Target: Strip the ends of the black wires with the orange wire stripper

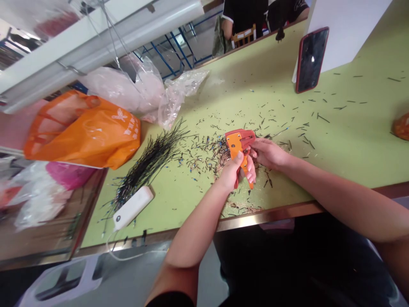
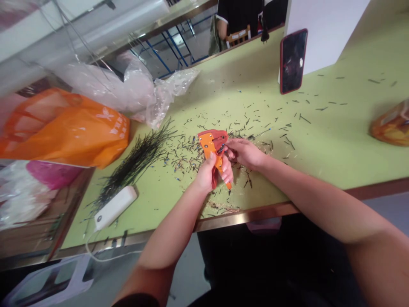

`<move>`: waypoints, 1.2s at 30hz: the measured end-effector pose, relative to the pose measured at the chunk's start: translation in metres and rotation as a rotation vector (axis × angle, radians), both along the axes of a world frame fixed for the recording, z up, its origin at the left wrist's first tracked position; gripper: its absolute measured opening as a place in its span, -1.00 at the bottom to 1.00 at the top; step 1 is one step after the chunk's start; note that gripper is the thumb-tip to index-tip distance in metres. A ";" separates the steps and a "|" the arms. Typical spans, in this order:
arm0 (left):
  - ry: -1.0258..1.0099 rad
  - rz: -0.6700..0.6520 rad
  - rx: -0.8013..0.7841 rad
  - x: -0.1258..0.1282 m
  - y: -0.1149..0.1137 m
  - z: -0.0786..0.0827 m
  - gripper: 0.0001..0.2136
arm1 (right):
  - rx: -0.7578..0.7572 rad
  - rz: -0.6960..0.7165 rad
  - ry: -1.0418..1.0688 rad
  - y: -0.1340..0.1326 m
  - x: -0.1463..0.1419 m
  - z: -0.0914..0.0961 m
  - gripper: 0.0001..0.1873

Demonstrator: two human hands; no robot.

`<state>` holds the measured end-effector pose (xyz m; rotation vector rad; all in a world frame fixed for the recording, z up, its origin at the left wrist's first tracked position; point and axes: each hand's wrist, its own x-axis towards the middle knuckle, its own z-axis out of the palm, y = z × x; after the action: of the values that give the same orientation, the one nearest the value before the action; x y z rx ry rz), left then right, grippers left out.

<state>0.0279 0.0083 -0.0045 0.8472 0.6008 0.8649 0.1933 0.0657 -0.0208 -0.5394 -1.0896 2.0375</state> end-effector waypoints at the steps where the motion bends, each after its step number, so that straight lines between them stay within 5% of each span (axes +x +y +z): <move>1: 0.006 0.001 0.019 0.001 0.000 0.001 -0.36 | 0.001 -0.002 0.001 0.000 0.000 0.000 -0.54; 19: 0.034 -0.003 0.021 0.005 0.001 -0.001 -0.27 | -0.027 -0.062 -0.036 0.000 -0.004 -0.005 -0.63; 36: 0.029 0.097 -0.086 -0.001 0.009 0.001 -0.25 | 0.150 -0.368 -0.104 0.002 -0.004 0.004 -0.45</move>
<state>0.0271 0.0169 -0.0035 0.7584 0.7049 0.9094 0.1889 0.0680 -0.0166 -0.7166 -1.1017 1.6116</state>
